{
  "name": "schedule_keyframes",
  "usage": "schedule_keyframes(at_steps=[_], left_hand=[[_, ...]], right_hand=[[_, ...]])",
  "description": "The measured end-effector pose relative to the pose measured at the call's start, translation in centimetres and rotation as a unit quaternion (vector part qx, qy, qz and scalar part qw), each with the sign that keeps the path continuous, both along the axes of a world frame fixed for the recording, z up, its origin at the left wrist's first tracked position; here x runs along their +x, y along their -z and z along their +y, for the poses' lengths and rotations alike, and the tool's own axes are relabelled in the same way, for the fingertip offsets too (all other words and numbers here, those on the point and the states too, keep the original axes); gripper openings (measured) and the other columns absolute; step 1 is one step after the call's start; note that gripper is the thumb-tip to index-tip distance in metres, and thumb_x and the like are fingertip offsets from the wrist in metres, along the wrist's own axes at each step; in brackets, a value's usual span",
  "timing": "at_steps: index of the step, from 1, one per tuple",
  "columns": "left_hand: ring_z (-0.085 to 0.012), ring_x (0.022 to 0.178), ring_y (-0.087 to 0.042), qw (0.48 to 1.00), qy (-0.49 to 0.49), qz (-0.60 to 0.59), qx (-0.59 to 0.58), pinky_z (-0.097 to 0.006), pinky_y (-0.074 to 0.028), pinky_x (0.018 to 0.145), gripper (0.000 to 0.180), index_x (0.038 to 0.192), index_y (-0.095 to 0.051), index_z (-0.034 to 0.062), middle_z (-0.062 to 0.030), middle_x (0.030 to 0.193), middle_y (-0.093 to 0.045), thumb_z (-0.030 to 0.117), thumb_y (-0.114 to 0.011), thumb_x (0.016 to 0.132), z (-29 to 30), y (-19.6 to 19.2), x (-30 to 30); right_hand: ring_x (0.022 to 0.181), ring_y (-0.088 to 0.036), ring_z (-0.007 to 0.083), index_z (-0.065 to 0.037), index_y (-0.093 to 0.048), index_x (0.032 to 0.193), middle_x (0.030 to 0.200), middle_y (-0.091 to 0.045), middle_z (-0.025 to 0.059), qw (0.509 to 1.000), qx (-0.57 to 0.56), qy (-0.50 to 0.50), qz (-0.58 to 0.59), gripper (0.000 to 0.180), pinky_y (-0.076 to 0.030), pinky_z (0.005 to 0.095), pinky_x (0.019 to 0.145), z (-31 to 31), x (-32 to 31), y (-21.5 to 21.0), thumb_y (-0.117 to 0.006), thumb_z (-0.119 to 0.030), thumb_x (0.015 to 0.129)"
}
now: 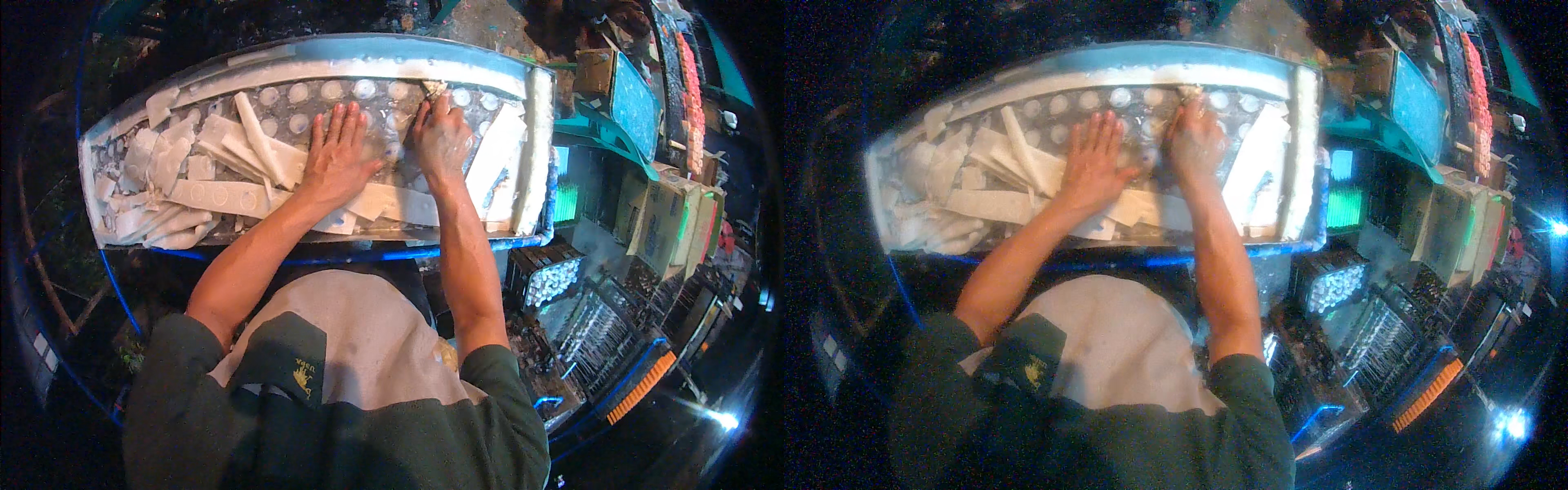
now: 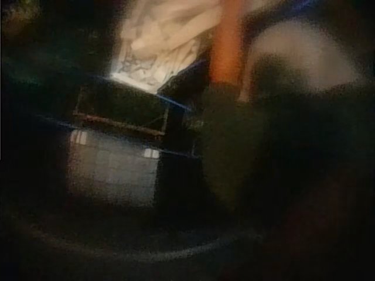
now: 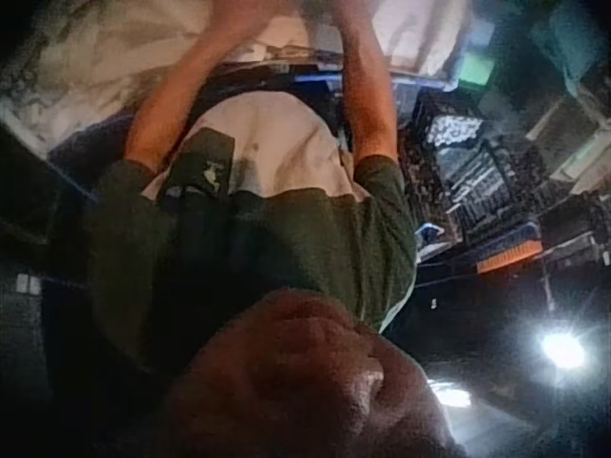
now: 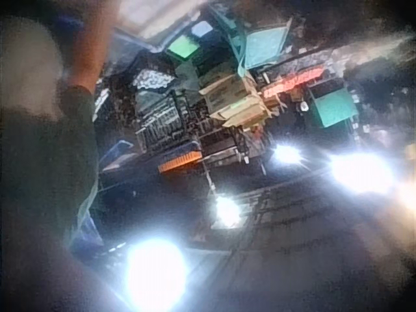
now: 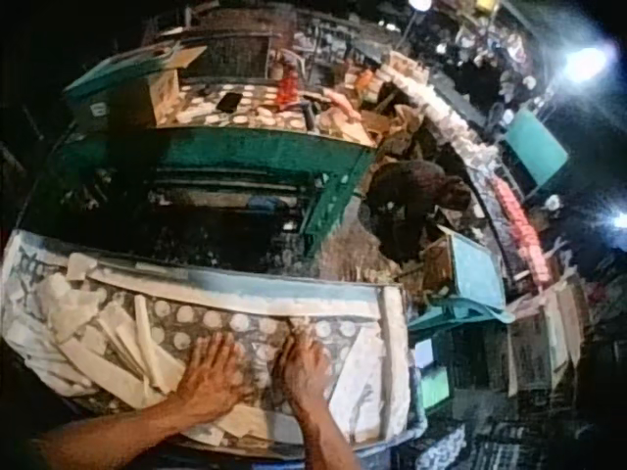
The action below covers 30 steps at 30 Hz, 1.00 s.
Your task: The person uses a metal scraper to cut a large sheet of white dough on a perforated metal tray into smaller rectangular pieces. They repeatedly scrape the dough, gather the cut pieces, and move them to the side of the tray.
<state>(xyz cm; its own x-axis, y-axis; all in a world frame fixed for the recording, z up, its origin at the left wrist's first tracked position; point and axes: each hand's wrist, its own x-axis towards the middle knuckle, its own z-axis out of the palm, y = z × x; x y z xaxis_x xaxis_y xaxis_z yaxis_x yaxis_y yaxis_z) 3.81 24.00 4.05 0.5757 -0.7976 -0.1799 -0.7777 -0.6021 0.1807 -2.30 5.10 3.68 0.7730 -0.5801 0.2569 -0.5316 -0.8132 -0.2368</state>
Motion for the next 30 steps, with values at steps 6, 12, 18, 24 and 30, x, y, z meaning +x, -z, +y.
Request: schedule_keyframes(at_steps=[6, 12, 18, 24, 30], left_hand=[[-0.0361, 0.156, -0.02, 0.997, 0.036, 0.069, -0.006, -0.055, -0.012, 0.127, 0.088, 0.155, -0.036, -0.004, -0.0236, 0.166, -0.026, 0.051, -0.065, 0.093, 1.5, -1.3, 1.8], [-0.0422, 0.151, -0.029, 0.997, 0.011, 0.022, -0.069, -0.054, -0.018, 0.125, 0.074, 0.146, -0.047, -0.0072, -0.0289, 0.158, -0.037, 0.042, -0.064, 0.094, 8.4, -2.5, 5.9], [-0.0457, 0.146, -0.036, 0.998, -0.008, -0.053, -0.034, -0.066, -0.02, 0.119, 0.067, 0.15, -0.05, 0.008, -0.0206, 0.158, -0.041, 0.047, -0.06, 0.097, 15.5, -2.3, 8.7], [-0.0436, 0.149, -0.031, 0.998, -0.011, -0.058, -0.028, -0.07, -0.017, 0.118, 0.068, 0.151, -0.051, 0.0127, -0.0168, 0.161, -0.039, 0.054, -0.058, 0.096, 16.5, -1.7, 9.0], [-0.0394, 0.152, -0.029, 0.995, 0.062, -0.07, -0.032, -0.068, -0.014, 0.121, 0.066, 0.148, -0.054, 0.0143, -0.0127, 0.16, -0.042, 0.06, -0.047, 0.1, 14.4, -1.8, 11.1]], right_hand=[[0.061, -0.069, 0.0417, -0.004, -0.062, 0.122, 0.076, -0.066, 0.025, 0.998, 0.051, -0.013, 0.042, 0.034, -0.054, 0.0509, 0.051, 4.1, -4.4, -2.2, -0.061, -0.03, 0.1], [0.065, -0.069, 0.0447, -0.002, -0.063, 0.114, 0.077, -0.067, 0.0259, 0.999, 0.042, -0.008, 0.008, 0.031, -0.055, 0.054, 0.056, 5.2, 1.6, -1.1, -0.061, -0.03, 0.099], [0.067, -0.07, 0.0443, -0.002, -0.063, 0.119, 0.079, -0.068, 0.026, 0.999, 0.026, 0.024, 0.014, 0.035, -0.055, 0.054, 0.056, 7.4, 1.3, 0.0, -0.061, -0.03, 0.099], [0.06, -0.069, 0.0423, -0.006, -0.065, 0.121, 0.077, -0.068, 0.024, 0.997, 0.009, 0.028, 0.064, 0.035, -0.055, 0.0528, 0.052, 12.4, -0.7, -0.3, -0.063, -0.032, 0.098], [0.063, -0.069, 0.0443, -0.004, -0.064, 0.107, 0.078, -0.069, 0.0262, 1.0, 0.007, 0.019, -0.011, 0.028, -0.055, 0.0536, 0.055, 10.2, 6.2, -1.3, -0.063, -0.031, 0.098]])
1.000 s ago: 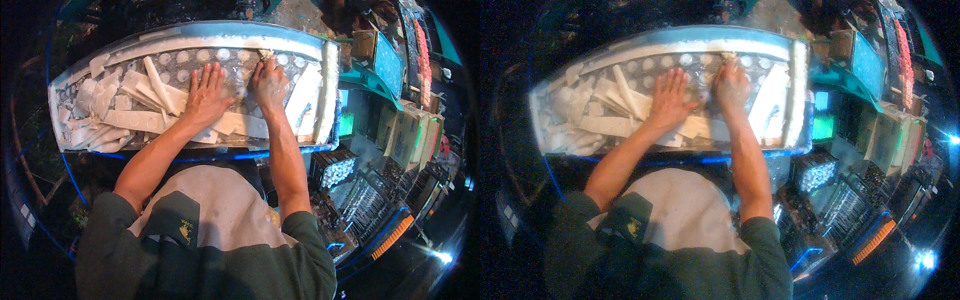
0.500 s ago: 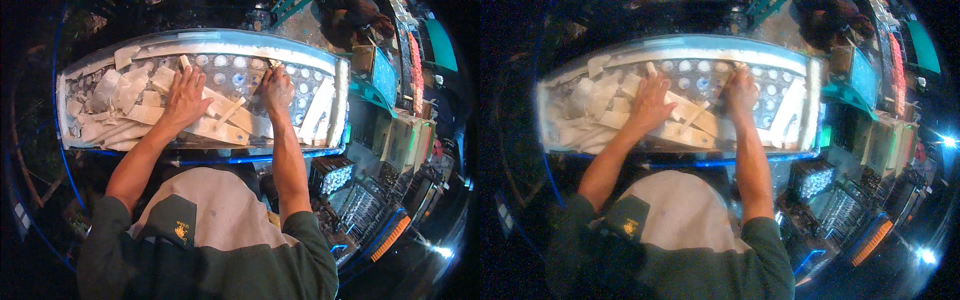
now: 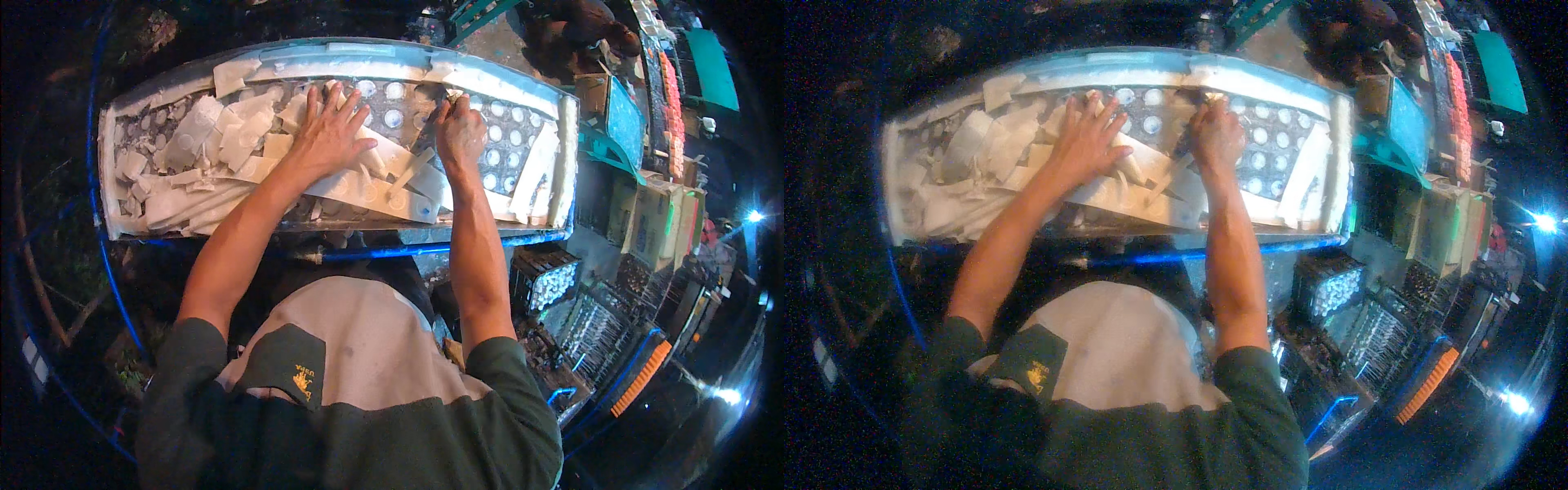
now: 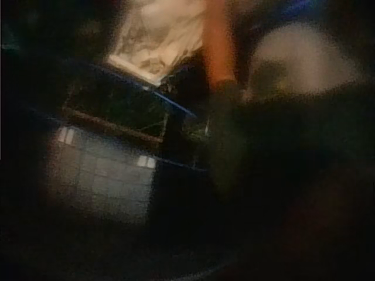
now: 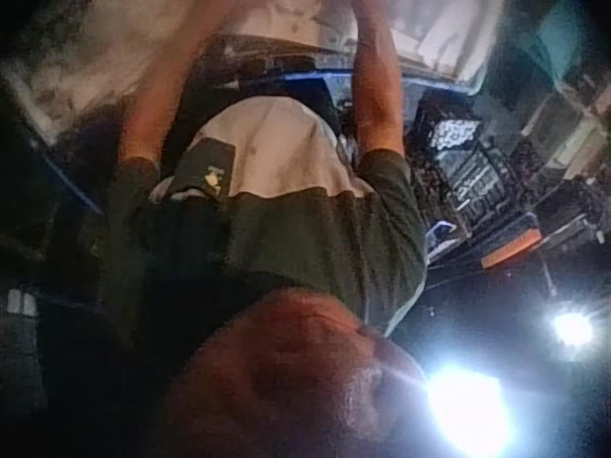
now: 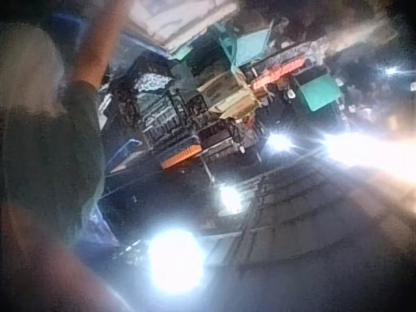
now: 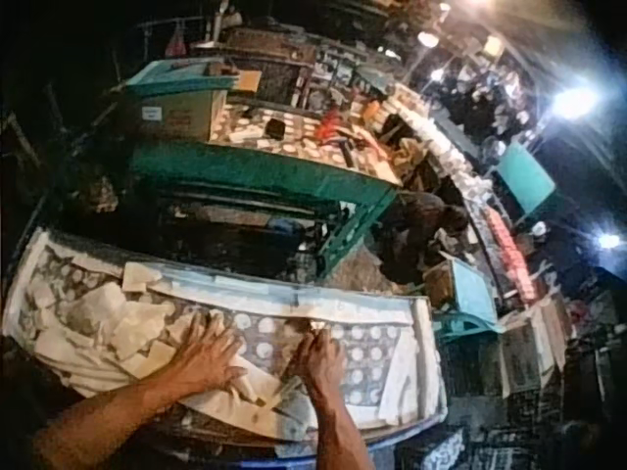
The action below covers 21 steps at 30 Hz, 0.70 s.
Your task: The person uses a metal scraper to cut a large sheet of white dough on a perforated metal tray into smaller rectangular pieces. They repeatedly scrape the dough, gather the cut pieces, and move them to the side of the tray.
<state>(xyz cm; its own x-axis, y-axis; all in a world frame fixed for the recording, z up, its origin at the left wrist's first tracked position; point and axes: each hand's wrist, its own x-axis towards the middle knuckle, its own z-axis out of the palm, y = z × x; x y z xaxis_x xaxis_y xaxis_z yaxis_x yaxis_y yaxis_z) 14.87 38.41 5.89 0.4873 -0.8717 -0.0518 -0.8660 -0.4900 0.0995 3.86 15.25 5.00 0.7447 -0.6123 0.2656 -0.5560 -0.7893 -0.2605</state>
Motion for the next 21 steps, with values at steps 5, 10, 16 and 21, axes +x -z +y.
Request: schedule_keyframes(at_steps=[5, 10, 16, 21], left_hand=[[-0.0389, 0.152, -0.027, 0.998, -0.051, 0.001, 0.026, -0.068, -0.013, 0.121, 0.068, 0.149, -0.053, 0.0143, -0.0126, 0.16, -0.042, 0.061, -0.045, 0.1, 0.9, 0.2, 0.0], [-0.0425, 0.151, -0.029, 0.996, -0.069, 0.035, 0.036, -0.072, -0.007, 0.119, 0.07, 0.145, -0.056, 0.0094, -0.0169, 0.157, -0.045, 0.062, -0.045, 0.1, 2.4, -1.2, -1.2], [-0.0456, 0.146, -0.035, 0.991, -0.102, 0.037, 0.079, -0.074, -0.007, 0.118, 0.065, 0.137, -0.063, 0.0076, -0.0216, 0.145, -0.054, 0.059, -0.047, 0.1, 0.3, -1.6, -0.3], [-0.0429, 0.147, -0.034, 0.992, -0.101, 0.024, 0.074, -0.073, -0.011, 0.118, 0.063, 0.141, -0.061, 0.0104, -0.0199, 0.149, -0.051, 0.057, -0.049, 0.1, 0.0, -0.9, -1.3]], right_hand=[[0.062, -0.07, 0.0441, -0.002, -0.065, 0.112, 0.076, -0.068, 0.0257, 0.998, 0.024, -0.027, 0.05, 0.033, -0.054, 0.0562, 0.052, 4.8, -4.9, -0.4, -0.065, -0.031, 0.096], [0.07, -0.071, 0.0443, -0.002, -0.062, 0.123, 0.076, -0.067, 0.0249, 0.996, 0.0, -0.085, 0.007, 0.04, -0.056, 0.0531, 0.056, 2.7, -1.9, 0.9, -0.064, -0.032, 0.097], [0.073, -0.071, 0.0444, -0.004, -0.062, 0.118, 0.08, -0.068, 0.0266, 0.997, 0.037, -0.069, 0.023, 0.033, -0.056, 0.0541, 0.059, 3.6, -2.4, -0.6, -0.063, -0.028, 0.096], [0.072, -0.072, 0.044, -0.003, -0.062, 0.117, 0.077, -0.069, 0.0236, 0.992, 0.098, -0.077, 0.024, 0.034, -0.057, 0.0518, 0.061, 2.1, 1.4, 1.0, -0.062, -0.028, 0.094]])
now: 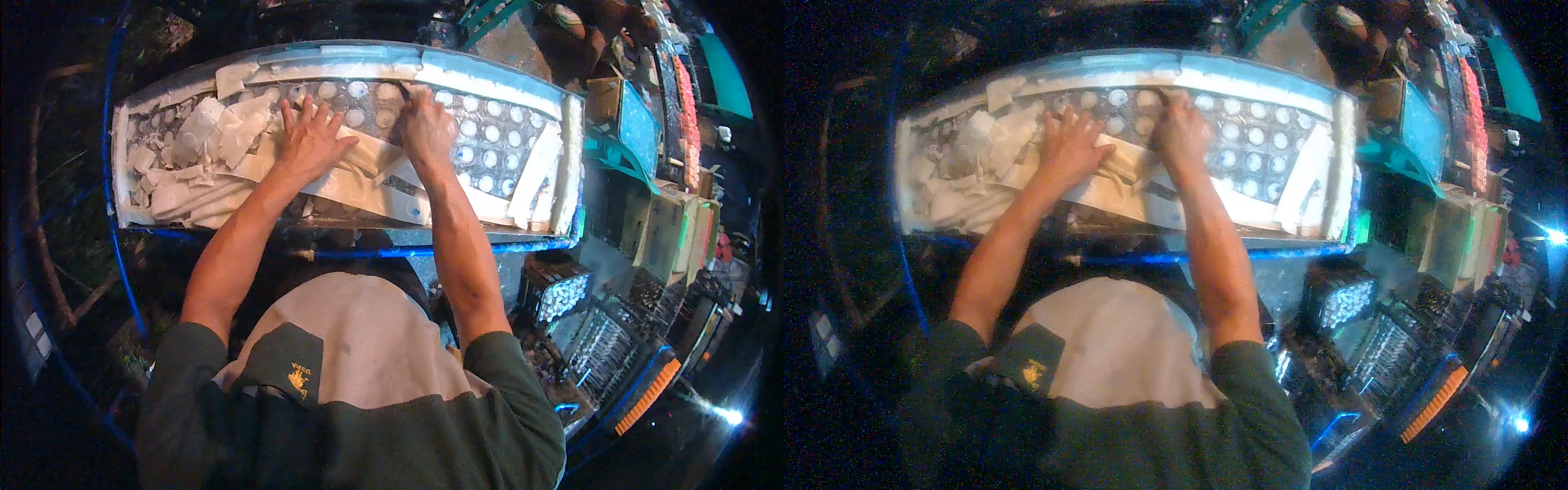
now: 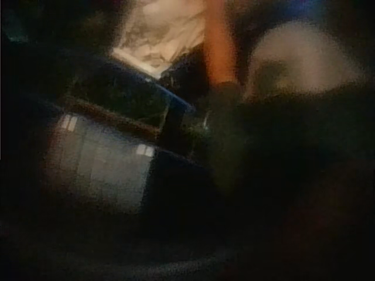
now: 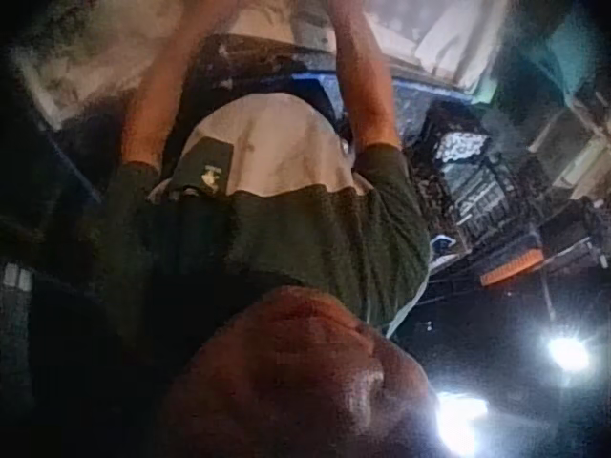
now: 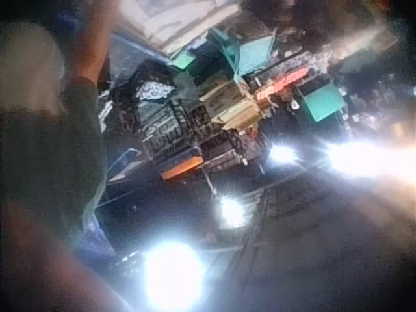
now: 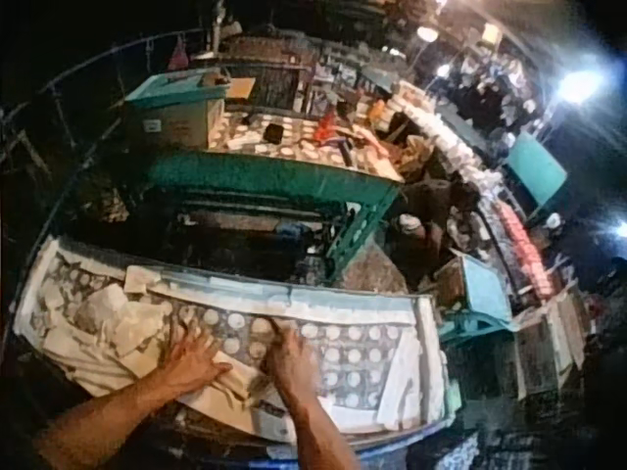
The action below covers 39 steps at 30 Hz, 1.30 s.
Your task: The person uses a metal scraper to cut a large sheet of white dough on a perforated metal tray into smaller rectangular pieces. They repeatedly scrape the dough, gather the cut pieces, and move them to the side of the tray.
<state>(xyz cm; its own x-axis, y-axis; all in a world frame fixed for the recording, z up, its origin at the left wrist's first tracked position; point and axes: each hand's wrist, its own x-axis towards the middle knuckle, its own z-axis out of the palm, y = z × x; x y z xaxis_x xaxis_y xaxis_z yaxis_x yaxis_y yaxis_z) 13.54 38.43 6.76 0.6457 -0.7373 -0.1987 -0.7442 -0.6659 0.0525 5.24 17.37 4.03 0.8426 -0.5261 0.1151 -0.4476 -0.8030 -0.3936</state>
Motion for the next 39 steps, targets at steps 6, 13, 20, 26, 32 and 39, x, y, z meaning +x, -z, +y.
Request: schedule_keyframes(at_steps=[6, 13, 20, 26, 32, 39], left_hand=[[-0.0372, 0.142, -0.045, 0.998, -0.038, 0.019, -0.048, -0.059, -0.027, 0.12, 0.057, 0.141, -0.059, 0.0069, -0.0194, 0.148, -0.054, 0.046, -0.058, 0.099, -3.2, -1.0, 0.3], [-0.045, 0.116, -0.062, 0.908, -0.124, 0.18, -0.356, -0.05, -0.047, 0.103, 0.051, 0.129, -0.059, -0.005, -0.0269, 0.121, -0.067, 0.031, -0.065, 0.094, -17.5, 1.2, 3.1], [-0.0455, 0.117, -0.064, 0.843, -0.214, 0.354, -0.345, -0.048, -0.05, 0.101, 0.052, 0.124, -0.061, -0.0043, -0.0309, 0.122, -0.067, 0.034, -0.069, 0.089, -23.4, 2.5, 2.4], [-0.0474, 0.13, -0.051, 0.934, -0.144, 0.217, -0.246, -0.048, -0.04, 0.113, 0.068, 0.139, -0.047, -0.0088, -0.0319, 0.131, -0.061, 0.036, -0.064, 0.091, -31.7, 6.1, -1.9], [-0.0427, 0.132, -0.052, 0.905, -0.013, 0.335, -0.263, -0.049, -0.041, 0.113, 0.066, 0.141, -0.051, -0.0073, -0.0287, 0.14, -0.056, 0.036, -0.066, 0.094, -30.9, -0.5, -6.1], [-0.0444, 0.133, -0.05, 0.948, -0.003, 0.006, -0.317, -0.057, -0.038, 0.112, 0.053, 0.126, -0.064, -0.0051, -0.0318, 0.139, -0.054, 0.034, -0.069, 0.091, -11.8, 0.4, -0.9]], right_hand=[[0.07, -0.071, 0.0419, 0.001, -0.062, 0.125, 0.087, -0.068, 0.024, 0.998, -0.026, 0.037, -0.043, 0.043, -0.057, 0.0499, 0.06, 0.7, -1.3, -0.4, -0.063, -0.031, 0.097], [0.073, -0.071, 0.0405, -0.001, -0.063, 0.129, 0.09, -0.068, 0.0237, 0.997, -0.009, 0.055, -0.044, 0.044, -0.057, 0.048, 0.062, -0.1, -6.6, -2.9, -0.07, -0.025, 0.093], [0.084, -0.072, 0.0396, 0.003, -0.064, 0.126, 0.096, -0.07, 0.0255, 0.993, 0.081, 0.07, -0.055, 0.043, -0.057, 0.0461, 0.075, -2.2, -9.5, -5.6, -0.072, -0.021, 0.092], [0.103, -0.07, 0.0408, 0.005, -0.064, 0.126, 0.113, -0.071, 0.0259, 0.973, 0.147, 0.169, -0.053, 0.044, -0.055, 0.0452, 0.09, -3.1, -18.8, -4.8, -0.073, -0.021, 0.092], [0.099, -0.072, 0.0409, 0.004, -0.063, 0.128, 0.115, -0.071, 0.0262, 0.973, 0.197, 0.123, -0.007, 0.044, -0.057, 0.0448, 0.087, -4.2, -18.7, -5.4, -0.072, -0.018, 0.092], [0.061, -0.068, 0.0336, -0.006, -0.066, 0.109, 0.076, -0.067, 0.0148, 0.981, -0.05, -0.187, 0.017, 0.035, -0.053, 0.0449, 0.053, -12.9, -6.1, -5.2, -0.071, -0.037, 0.094]])
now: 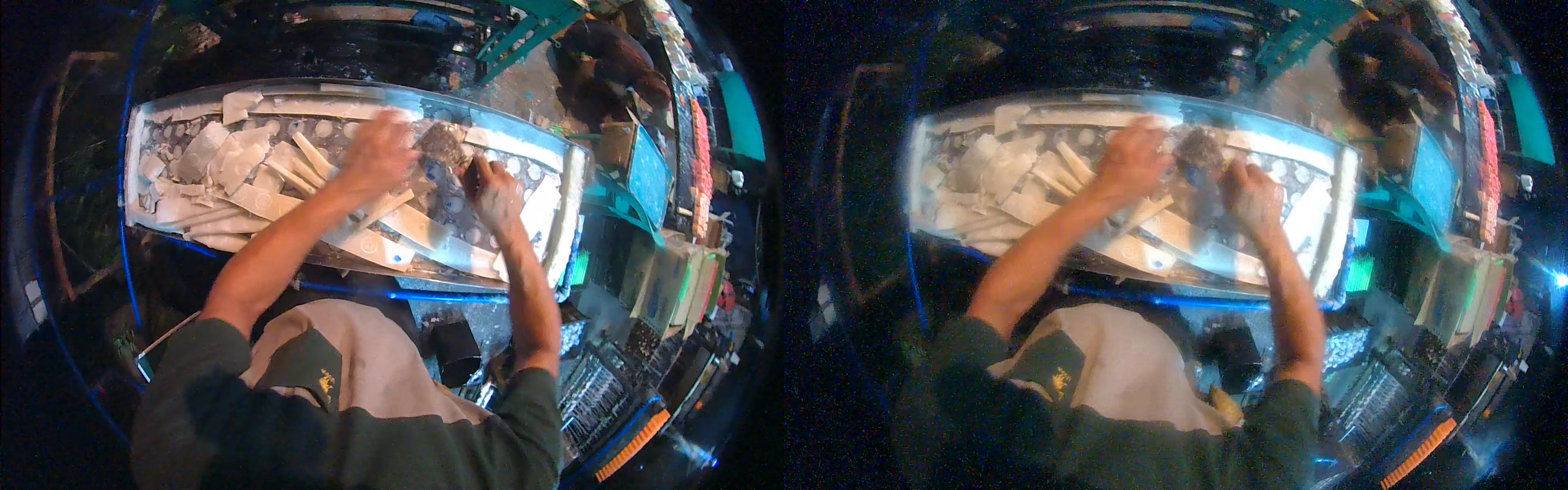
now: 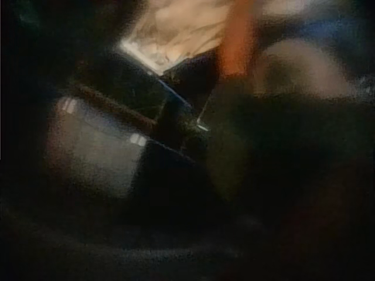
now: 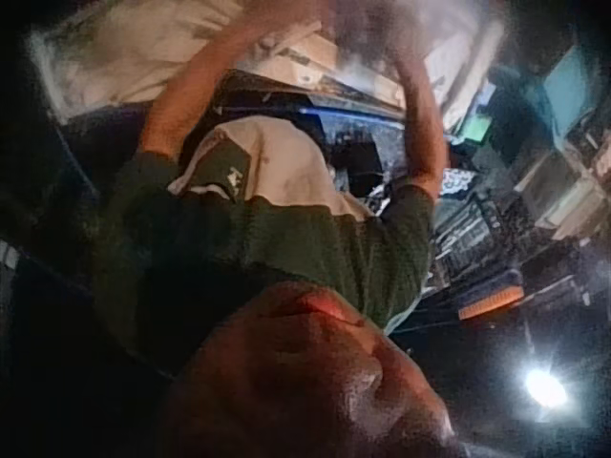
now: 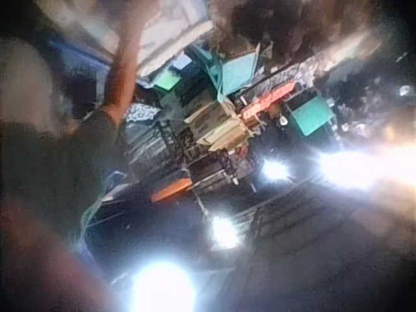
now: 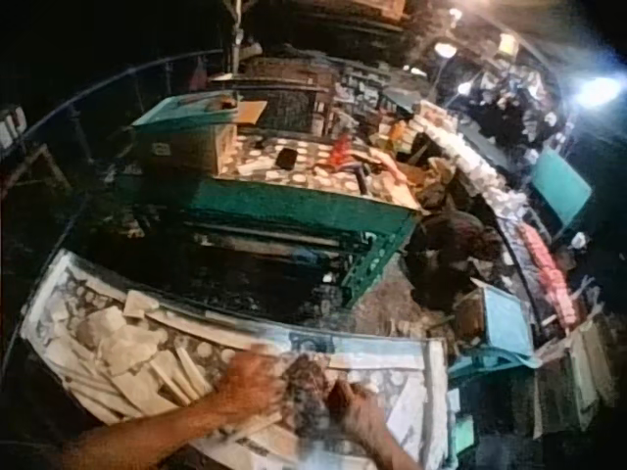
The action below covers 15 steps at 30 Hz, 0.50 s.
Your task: The person uses a metal scraper to cut a large sheet of white dough on a perforated metal tray into smaller rectangular pieces. They repeatedly scrape the dough, gather the cut pieces, and move them to the side of the tray.
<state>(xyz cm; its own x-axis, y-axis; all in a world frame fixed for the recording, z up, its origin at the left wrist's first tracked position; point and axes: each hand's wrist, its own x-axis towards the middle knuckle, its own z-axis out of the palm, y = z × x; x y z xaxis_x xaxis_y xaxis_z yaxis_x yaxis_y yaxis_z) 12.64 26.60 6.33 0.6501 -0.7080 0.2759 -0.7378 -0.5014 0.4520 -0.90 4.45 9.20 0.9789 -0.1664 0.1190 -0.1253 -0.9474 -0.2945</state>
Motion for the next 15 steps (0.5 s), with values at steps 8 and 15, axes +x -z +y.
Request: schedule_keyframes(at_steps=[8, 15], left_hand=[[-0.0431, 0.154, -0.022, 0.982, -0.109, -0.102, 0.118, -0.056, -0.018, 0.125, 0.077, 0.158, -0.034, 0.0039, -0.0285, 0.164, -0.026, 0.053, -0.051, 0.102, 9.8, 2.2, 7.7], [-0.044, 0.155, -0.019, 0.993, -0.078, -0.084, 0.0, -0.066, -0.009, 0.123, 0.081, 0.161, -0.03, 0.0098, -0.0295, 0.166, -0.019, 0.063, -0.042, 0.101, 9.2, 4.4, 7.2]], right_hand=[[0.064, -0.067, 0.0361, -0.011, -0.063, 0.099, 0.074, -0.066, 0.0135, 0.974, -0.004, -0.194, -0.114, 0.028, -0.052, 0.0481, 0.055, 4.2, 12.5, 3.4, -0.074, -0.035, 0.091], [0.063, -0.067, 0.0349, -0.008, -0.063, 0.092, 0.077, -0.067, 0.0153, 0.981, 0.048, -0.177, -0.063, 0.027, -0.053, 0.0462, 0.056, 5.1, 10.0, 4.7, -0.076, -0.031, 0.092]])
